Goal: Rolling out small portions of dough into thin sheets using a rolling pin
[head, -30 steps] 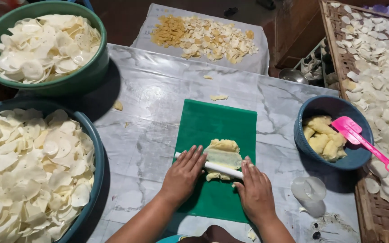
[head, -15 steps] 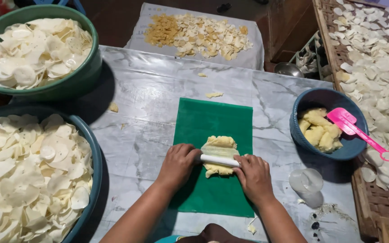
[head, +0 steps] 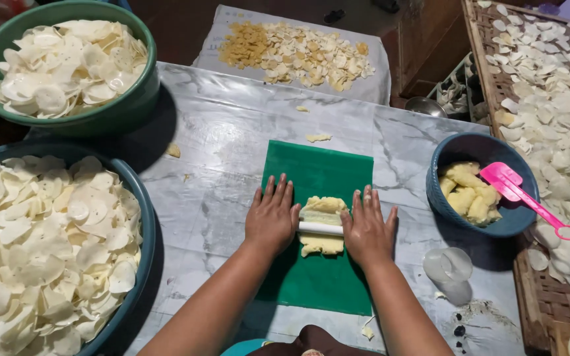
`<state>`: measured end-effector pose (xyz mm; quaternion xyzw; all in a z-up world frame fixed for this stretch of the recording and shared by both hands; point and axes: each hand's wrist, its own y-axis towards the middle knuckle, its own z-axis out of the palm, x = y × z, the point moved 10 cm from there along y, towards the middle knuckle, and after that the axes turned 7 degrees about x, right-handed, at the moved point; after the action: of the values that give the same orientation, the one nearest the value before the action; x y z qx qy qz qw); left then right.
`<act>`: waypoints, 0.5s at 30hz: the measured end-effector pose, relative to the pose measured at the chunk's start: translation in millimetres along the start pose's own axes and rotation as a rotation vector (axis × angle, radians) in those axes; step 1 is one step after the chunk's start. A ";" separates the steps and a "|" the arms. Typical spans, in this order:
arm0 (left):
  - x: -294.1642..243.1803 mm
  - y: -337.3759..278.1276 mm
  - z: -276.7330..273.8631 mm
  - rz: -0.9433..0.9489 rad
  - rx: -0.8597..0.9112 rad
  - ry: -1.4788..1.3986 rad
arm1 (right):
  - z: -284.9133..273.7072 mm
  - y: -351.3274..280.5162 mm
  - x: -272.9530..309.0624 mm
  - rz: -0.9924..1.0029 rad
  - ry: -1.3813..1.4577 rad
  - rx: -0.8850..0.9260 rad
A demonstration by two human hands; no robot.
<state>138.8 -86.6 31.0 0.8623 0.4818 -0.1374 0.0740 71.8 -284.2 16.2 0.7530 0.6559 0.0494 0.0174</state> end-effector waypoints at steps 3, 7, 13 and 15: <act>0.1 -2.0 -6.8 -0.009 -0.010 0.001 | -7.9 -4.8 4.1 0.010 0.037 0.034; -12.6 -51.1 -7.4 0.079 -0.162 0.086 | -39.8 -65.7 30.0 -0.109 0.002 -0.110; -5.5 -15.9 -6.8 0.008 -0.176 0.077 | -4.1 -30.5 6.2 0.007 -0.024 0.005; 0.0 19.7 -11.6 -0.010 -0.117 0.059 | -2.0 9.5 -5.5 0.074 0.036 0.087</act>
<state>157.5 -93.9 41.9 0.8577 0.4953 -0.0839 0.1094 80.2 -291.1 18.7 0.7758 0.6293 0.0352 -0.0289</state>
